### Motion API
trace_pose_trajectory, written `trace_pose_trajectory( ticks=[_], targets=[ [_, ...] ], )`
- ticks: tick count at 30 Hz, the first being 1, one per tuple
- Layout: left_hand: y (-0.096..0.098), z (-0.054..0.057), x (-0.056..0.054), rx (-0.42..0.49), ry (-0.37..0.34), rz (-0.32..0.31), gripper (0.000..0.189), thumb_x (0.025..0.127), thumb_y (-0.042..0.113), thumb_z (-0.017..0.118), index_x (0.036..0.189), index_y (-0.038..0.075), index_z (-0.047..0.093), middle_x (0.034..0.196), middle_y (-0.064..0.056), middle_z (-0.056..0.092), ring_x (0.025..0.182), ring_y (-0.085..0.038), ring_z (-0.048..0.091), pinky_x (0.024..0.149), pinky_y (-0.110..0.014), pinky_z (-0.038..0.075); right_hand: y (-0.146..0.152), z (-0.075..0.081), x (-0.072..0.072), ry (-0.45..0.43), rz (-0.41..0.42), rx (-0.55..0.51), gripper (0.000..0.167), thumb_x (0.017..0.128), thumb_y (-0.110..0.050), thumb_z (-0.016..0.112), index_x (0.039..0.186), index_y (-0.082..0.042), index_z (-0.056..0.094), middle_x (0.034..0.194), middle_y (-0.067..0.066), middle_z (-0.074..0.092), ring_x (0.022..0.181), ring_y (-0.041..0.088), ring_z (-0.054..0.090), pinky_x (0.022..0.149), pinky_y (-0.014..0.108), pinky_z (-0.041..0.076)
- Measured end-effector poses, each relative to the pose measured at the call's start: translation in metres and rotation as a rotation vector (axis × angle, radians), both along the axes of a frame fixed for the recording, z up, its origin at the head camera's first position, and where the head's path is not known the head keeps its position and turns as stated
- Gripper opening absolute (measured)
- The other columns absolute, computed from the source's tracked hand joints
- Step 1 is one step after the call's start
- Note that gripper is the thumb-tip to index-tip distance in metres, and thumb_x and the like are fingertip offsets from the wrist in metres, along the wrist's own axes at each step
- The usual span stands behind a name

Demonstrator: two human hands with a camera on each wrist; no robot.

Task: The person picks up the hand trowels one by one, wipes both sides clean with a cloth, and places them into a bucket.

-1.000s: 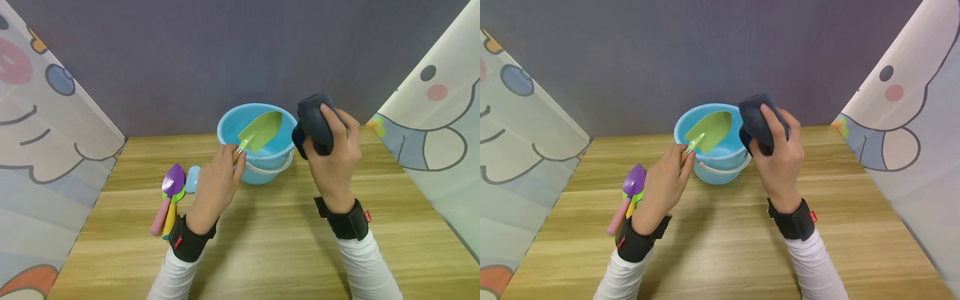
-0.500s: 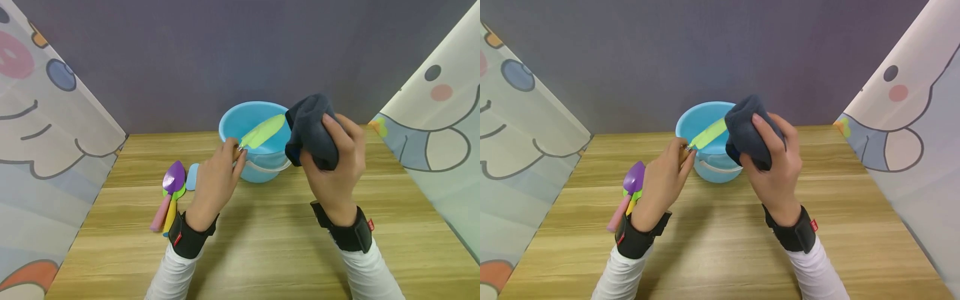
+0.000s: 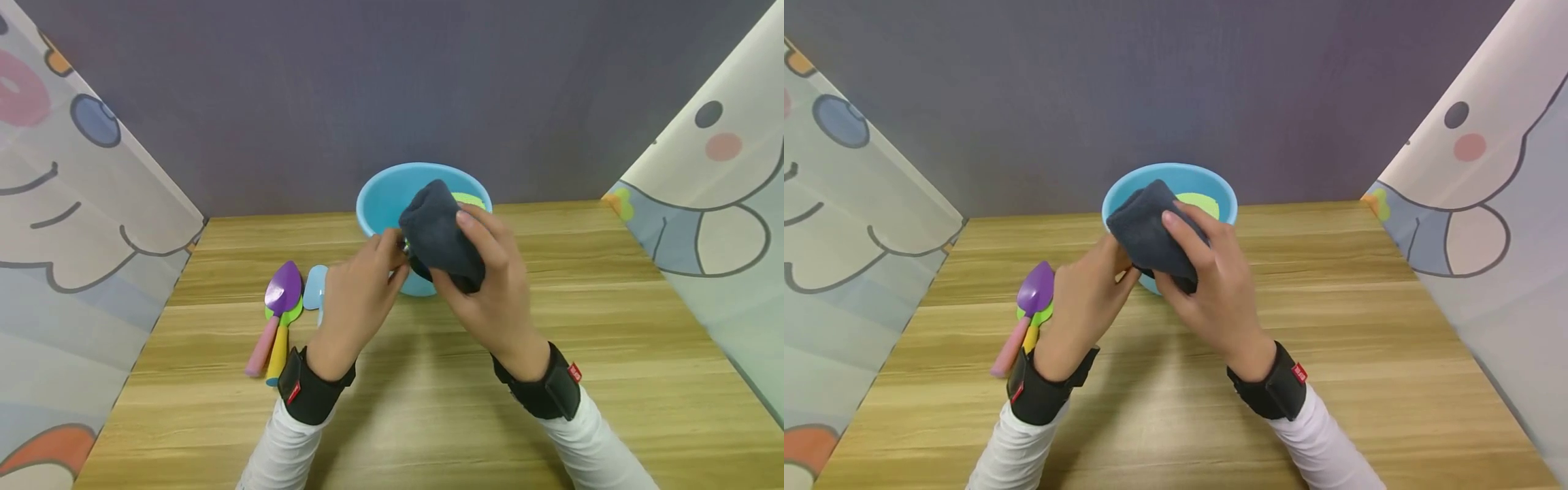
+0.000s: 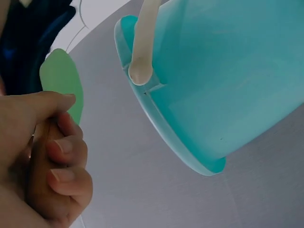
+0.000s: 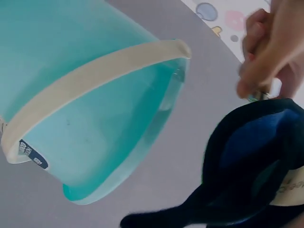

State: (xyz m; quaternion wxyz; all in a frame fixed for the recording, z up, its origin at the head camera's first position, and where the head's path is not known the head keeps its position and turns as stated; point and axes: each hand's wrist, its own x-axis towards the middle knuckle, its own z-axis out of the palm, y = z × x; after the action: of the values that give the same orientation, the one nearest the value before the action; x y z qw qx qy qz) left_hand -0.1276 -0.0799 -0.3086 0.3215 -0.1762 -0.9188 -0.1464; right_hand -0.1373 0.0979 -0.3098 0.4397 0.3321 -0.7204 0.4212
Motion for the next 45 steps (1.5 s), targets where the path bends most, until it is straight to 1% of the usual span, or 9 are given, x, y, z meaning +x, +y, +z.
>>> trace_pose_trajectory(
  ticks=[6, 11, 17, 21, 25, 30, 36, 42, 45],
  targets=[
    [0.002, 0.000, 0.002, -0.047, 0.064, 0.015, 0.017, 0.094, 0.015, 0.071, 0.093, 0.010, 0.055, 0.070, 0.002, 0.050, 0.046, -0.010, 0.034, 0.042, -0.024, 0.025, -0.003, -0.006, -0.005, 0.096, -0.163, 0.159, 0.032, 0.103, -0.027, 0.056, 0.134, -0.017, 0.052, 0.140, 0.020, 0.055, 0.118, 0.043, 0.046, 0.095, 0.054, 0.036],
    [0.003, -0.002, 0.001, -0.059, 0.092, 0.030, 0.018, 0.095, 0.017, 0.070, 0.089, 0.010, 0.055, 0.068, 0.001, 0.049, 0.045, -0.010, 0.033, 0.041, -0.025, 0.026, -0.007, -0.009, -0.006, 0.223, -0.324, 0.289, 0.036, 0.103, -0.020, 0.057, 0.139, -0.014, 0.058, 0.134, 0.011, 0.053, 0.113, 0.036, 0.040, 0.089, 0.052, 0.033],
    [0.001, -0.001, 0.003, -0.055, 0.116, 0.086, 0.022, 0.095, 0.019, 0.072, 0.085, 0.011, 0.055, 0.065, 0.000, 0.049, 0.042, -0.011, 0.032, 0.041, -0.025, 0.023, -0.005, -0.010, -0.006, 0.219, -0.345, 0.453, 0.053, 0.093, -0.022, 0.061, 0.146, -0.021, 0.053, 0.141, 0.007, 0.054, 0.119, 0.037, 0.042, 0.089, 0.053, 0.032],
    [0.000, 0.001, 0.005, -0.054, 0.130, 0.103, 0.023, 0.093, 0.019, 0.073, 0.085, 0.010, 0.054, 0.063, -0.001, 0.049, 0.040, -0.012, 0.034, 0.040, -0.025, 0.022, -0.006, -0.013, -0.004, 0.230, -0.370, 0.493, 0.065, 0.086, -0.026, 0.075, 0.146, -0.026, 0.050, 0.146, 0.006, 0.049, 0.125, 0.040, 0.042, 0.089, 0.056, 0.036],
    [0.000, 0.001, 0.005, -0.040, 0.140, 0.084, 0.021, 0.095, 0.020, 0.072, 0.086, 0.009, 0.055, 0.064, -0.001, 0.051, 0.041, -0.012, 0.036, 0.040, -0.025, 0.022, -0.008, -0.016, -0.005, 0.248, -0.415, 0.491, 0.076, 0.079, -0.016, 0.086, 0.145, -0.027, 0.049, 0.146, 0.006, 0.048, 0.124, 0.041, 0.041, 0.085, 0.056, 0.042],
    [-0.001, 0.002, 0.004, -0.048, 0.156, 0.078, 0.019, 0.095, 0.018, 0.071, 0.088, 0.009, 0.055, 0.064, -0.001, 0.050, 0.041, -0.011, 0.033, 0.041, -0.024, 0.021, -0.005, -0.016, -0.010, 0.230, -0.360, 0.474, 0.080, 0.073, -0.008, 0.085, 0.144, -0.024, 0.052, 0.144, 0.009, 0.050, 0.120, 0.043, 0.046, 0.090, 0.057, 0.044],
    [-0.002, 0.002, 0.004, -0.106, 0.186, 0.073, 0.011, 0.095, 0.011, 0.066, 0.098, 0.009, 0.056, 0.065, 0.001, 0.047, 0.043, -0.008, 0.028, 0.041, -0.022, 0.019, 0.002, -0.012, -0.012, 0.099, -0.249, 0.382, 0.070, 0.078, -0.001, 0.068, 0.144, -0.019, 0.052, 0.144, 0.015, 0.050, 0.118, 0.041, 0.052, 0.097, 0.056, 0.041],
    [-0.002, 0.003, 0.004, -0.144, 0.208, 0.046, 0.012, 0.096, 0.010, 0.063, 0.107, 0.009, 0.060, 0.066, 0.002, 0.047, 0.044, -0.009, 0.028, 0.041, -0.022, 0.020, 0.009, -0.007, -0.014, 0.012, -0.241, 0.328, 0.084, 0.074, -0.001, 0.084, 0.147, -0.017, 0.047, 0.146, 0.018, 0.049, 0.112, 0.047, 0.052, 0.092, 0.056, 0.045],
    [-0.002, 0.003, 0.004, -0.149, 0.212, 0.032, 0.011, 0.097, 0.009, 0.061, 0.108, 0.009, 0.059, 0.066, 0.001, 0.045, 0.044, -0.009, 0.028, 0.041, -0.022, 0.019, 0.011, -0.005, -0.015, -0.039, -0.223, 0.281, 0.088, 0.073, 0.001, 0.085, 0.148, -0.019, 0.045, 0.148, 0.023, 0.046, 0.118, 0.048, 0.051, 0.094, 0.057, 0.047]
  ],
)
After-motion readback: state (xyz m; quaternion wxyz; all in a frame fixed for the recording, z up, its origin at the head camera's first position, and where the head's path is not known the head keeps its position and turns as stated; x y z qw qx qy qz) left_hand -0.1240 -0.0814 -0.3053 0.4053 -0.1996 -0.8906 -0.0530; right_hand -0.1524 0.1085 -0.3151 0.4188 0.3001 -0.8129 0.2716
